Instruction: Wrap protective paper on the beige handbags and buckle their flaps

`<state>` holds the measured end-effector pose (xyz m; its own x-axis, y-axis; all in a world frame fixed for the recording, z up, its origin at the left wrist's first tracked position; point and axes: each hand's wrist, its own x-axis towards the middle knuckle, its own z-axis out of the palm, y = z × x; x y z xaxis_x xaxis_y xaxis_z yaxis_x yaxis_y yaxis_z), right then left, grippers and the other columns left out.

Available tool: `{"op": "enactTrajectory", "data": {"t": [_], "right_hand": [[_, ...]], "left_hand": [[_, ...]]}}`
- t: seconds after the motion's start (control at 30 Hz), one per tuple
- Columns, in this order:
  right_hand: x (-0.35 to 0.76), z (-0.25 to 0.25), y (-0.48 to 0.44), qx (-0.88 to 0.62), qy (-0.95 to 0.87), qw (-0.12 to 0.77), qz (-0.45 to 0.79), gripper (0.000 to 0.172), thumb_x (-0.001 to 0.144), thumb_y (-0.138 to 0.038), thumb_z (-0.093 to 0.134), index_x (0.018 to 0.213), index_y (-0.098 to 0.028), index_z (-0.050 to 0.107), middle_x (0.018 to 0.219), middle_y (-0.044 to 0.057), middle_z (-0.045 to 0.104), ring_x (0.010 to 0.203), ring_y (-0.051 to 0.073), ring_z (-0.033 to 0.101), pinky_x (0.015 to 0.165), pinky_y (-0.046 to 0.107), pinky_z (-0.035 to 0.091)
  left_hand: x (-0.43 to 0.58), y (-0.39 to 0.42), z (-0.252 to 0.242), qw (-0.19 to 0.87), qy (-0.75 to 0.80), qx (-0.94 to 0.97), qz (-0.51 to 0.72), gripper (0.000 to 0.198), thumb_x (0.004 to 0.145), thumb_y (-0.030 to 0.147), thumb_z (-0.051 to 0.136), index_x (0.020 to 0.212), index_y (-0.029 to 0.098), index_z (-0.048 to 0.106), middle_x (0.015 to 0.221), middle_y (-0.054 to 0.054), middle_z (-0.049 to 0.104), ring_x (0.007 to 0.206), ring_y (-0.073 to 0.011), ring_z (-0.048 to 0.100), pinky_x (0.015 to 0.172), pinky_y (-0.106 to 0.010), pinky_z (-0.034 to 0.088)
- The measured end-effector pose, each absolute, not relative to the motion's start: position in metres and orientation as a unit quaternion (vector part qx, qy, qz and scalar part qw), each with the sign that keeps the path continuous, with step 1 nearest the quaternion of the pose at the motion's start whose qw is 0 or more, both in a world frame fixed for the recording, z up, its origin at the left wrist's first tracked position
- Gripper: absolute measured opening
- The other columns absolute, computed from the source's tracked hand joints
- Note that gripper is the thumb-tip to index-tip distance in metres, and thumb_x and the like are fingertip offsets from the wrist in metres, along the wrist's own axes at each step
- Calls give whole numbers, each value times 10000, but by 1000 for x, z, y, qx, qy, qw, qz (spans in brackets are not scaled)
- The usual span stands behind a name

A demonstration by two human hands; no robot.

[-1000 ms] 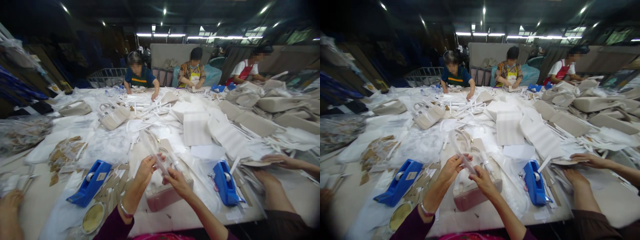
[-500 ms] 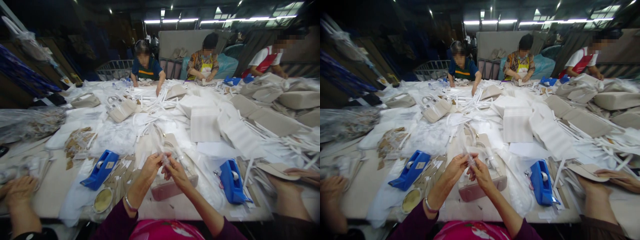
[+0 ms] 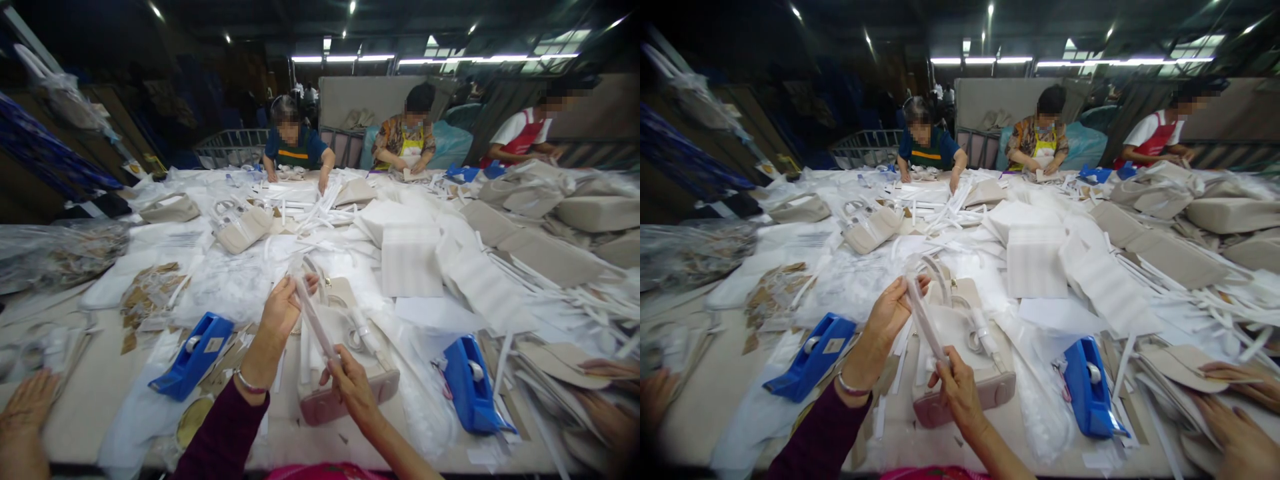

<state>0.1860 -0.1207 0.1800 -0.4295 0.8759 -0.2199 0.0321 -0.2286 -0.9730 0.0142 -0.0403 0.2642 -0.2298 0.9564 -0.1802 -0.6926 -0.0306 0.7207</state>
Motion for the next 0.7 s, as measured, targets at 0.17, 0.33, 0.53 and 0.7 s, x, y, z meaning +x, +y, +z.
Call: {"op": "enactTrajectory", "data": {"t": [0.17, 0.33, 0.53, 0.7], "right_hand": [[182, 180, -94, -416, -508, 342, 672, 363, 848, -546, 451, 961, -203, 481, 643, -26, 627, 315, 45, 331, 327, 180, 207], [196, 163, -77, -470, -527, 295, 643, 319, 769, -494, 535, 829, -181, 562, 672, 11, 631, 471, 111, 529, 416, 215, 380], [221, 159, -80, -570, -511, 334, 550, 334, 740, -468, 588, 861, -164, 657, 742, 53, 640, 584, 143, 538, 519, 263, 436], [199, 169, -53, -522, -335, 250, 744, 466, 822, -570, 462, 852, -127, 605, 574, 30, 591, 396, 88, 447, 364, 203, 332]], "left_hand": [[35, -66, 240, 680, 405, 261, 553, 349, 723, 362, 704, 905, 67, 666, 965, -175, 698, 955, -284, 646, 887, -403, 484], [44, -72, 214, 632, 468, 250, 564, 358, 691, 389, 722, 871, 85, 662, 886, -149, 716, 838, -257, 679, 847, -401, 493], [28, -56, 210, 547, 459, 220, 665, 352, 718, 402, 701, 908, 117, 619, 840, -104, 722, 816, -236, 690, 854, -414, 496], [42, -63, 214, 552, 461, 237, 653, 368, 733, 423, 682, 937, 124, 616, 840, -95, 717, 803, -227, 687, 813, -396, 515]]}}
